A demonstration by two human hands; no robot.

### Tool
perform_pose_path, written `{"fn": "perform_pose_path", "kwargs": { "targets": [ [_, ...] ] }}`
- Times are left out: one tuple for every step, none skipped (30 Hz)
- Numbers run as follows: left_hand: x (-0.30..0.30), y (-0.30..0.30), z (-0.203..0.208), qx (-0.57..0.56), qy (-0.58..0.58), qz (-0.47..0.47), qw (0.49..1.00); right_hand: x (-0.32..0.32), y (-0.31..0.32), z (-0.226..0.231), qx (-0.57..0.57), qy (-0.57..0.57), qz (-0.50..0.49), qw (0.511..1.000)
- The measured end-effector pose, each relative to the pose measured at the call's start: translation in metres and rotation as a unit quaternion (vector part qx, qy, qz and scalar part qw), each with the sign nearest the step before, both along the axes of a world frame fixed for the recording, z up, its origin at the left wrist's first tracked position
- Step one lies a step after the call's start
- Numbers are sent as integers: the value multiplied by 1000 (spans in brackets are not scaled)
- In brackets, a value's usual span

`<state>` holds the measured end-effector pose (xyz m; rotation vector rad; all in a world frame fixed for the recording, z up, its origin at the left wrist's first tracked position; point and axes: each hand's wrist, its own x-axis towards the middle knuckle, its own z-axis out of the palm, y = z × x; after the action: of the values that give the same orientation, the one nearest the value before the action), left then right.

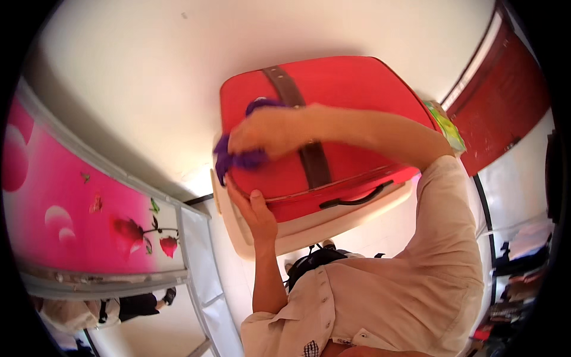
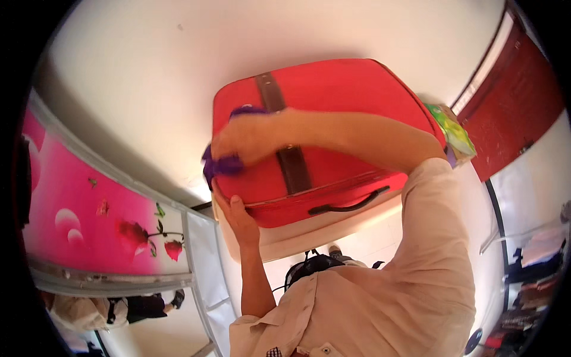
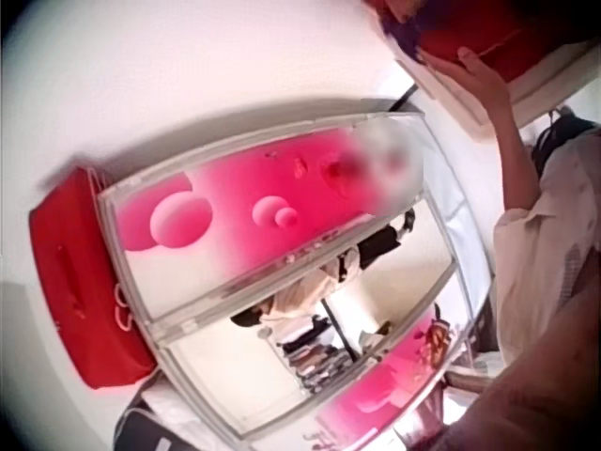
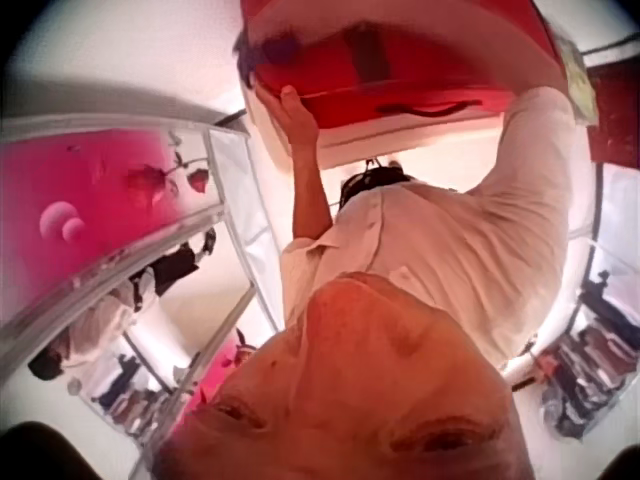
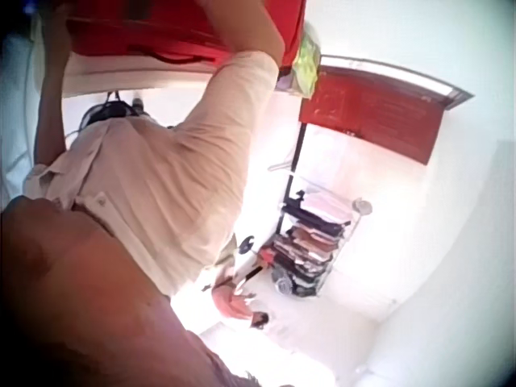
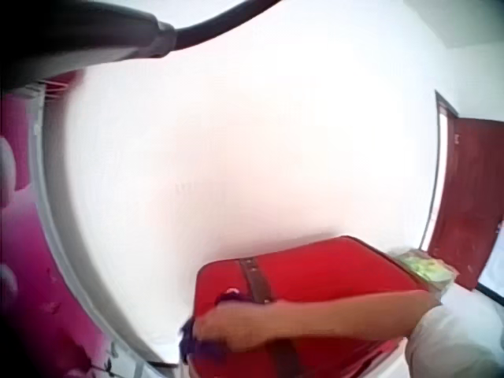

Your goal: The person wipes the exterior surfaces of several plastic storage bins and a suitcase using a purple cloth, moving items aside to reach each lid and side.

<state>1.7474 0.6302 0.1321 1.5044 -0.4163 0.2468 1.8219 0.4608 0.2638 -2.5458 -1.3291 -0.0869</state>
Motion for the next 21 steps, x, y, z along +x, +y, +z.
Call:
{"fn": "perform_pose_path", "kwargs": {
  "targets": [
    [3,-5,-9,18,6,19,1000,-22,0,-3,-17,-16,-3,1000],
    [2,-3,-14,27,-3,28,999,-42,3,-3,-31,-32,-3,999],
    [1,-3,-15,-2,22,23,999,-58,1,-2,-31,-31,-24,999],
    [0,-5,-15,-33,47,14,998,-75,-6,-1,-11,-61,-15,998],
    [2,0,-16,-14,52,1,999,-92,-16,-1,6,-91,-6,996],
    [6,6,-18,5,56,-10,998,-110,-28,-3,2,-90,-28,996],
    [11,6,-17,-18,57,-35,998,-134,-42,-5,-5,-93,-72,993],
    [12,1,-17,-26,14,19,999,-156,-57,-7,-9,-95,-114,989],
    [10,-5,-11,-26,-9,17,999,-177,-79,-12,-12,-134,-161,978],
    [7,-5,1,-25,-35,22,999,-196,-101,-17,-12,-174,-199,964],
    [6,-11,8,-28,-37,11,999,-216,-128,-20,-27,-206,-262,943],
    [4,-14,15,-19,-14,15,1000,-234,-152,-23,-38,-235,-319,917],
    [2,-16,18,-9,8,25,1000,-247,-175,-28,-46,-258,-376,889],
    [2,-19,17,-7,6,22,1000,-252,-192,-29,-53,-279,-433,856],
    [2,-20,16,-9,13,33,999,-251,-208,-29,-50,-280,-435,854],
    [3,-23,13,-11,21,44,999,-249,-222,-29,-51,-264,-508,818],
    [4,-21,10,-11,14,60,998,-244,-235,-28,-47,-245,-573,781],
    [5,-19,9,-7,10,67,998,-231,-249,-28,-40,-245,-569,784],
    [5,-17,8,-23,8,72,997,-209,-264,-30,-82,-230,-585,773],
    [6,-18,7,-39,6,76,996,-187,-280,-32,-125,-214,-600,760],
    [6,-19,6,-40,-1,84,996,-163,-296,-36,-119,-214,-594,766]
  ]
}}
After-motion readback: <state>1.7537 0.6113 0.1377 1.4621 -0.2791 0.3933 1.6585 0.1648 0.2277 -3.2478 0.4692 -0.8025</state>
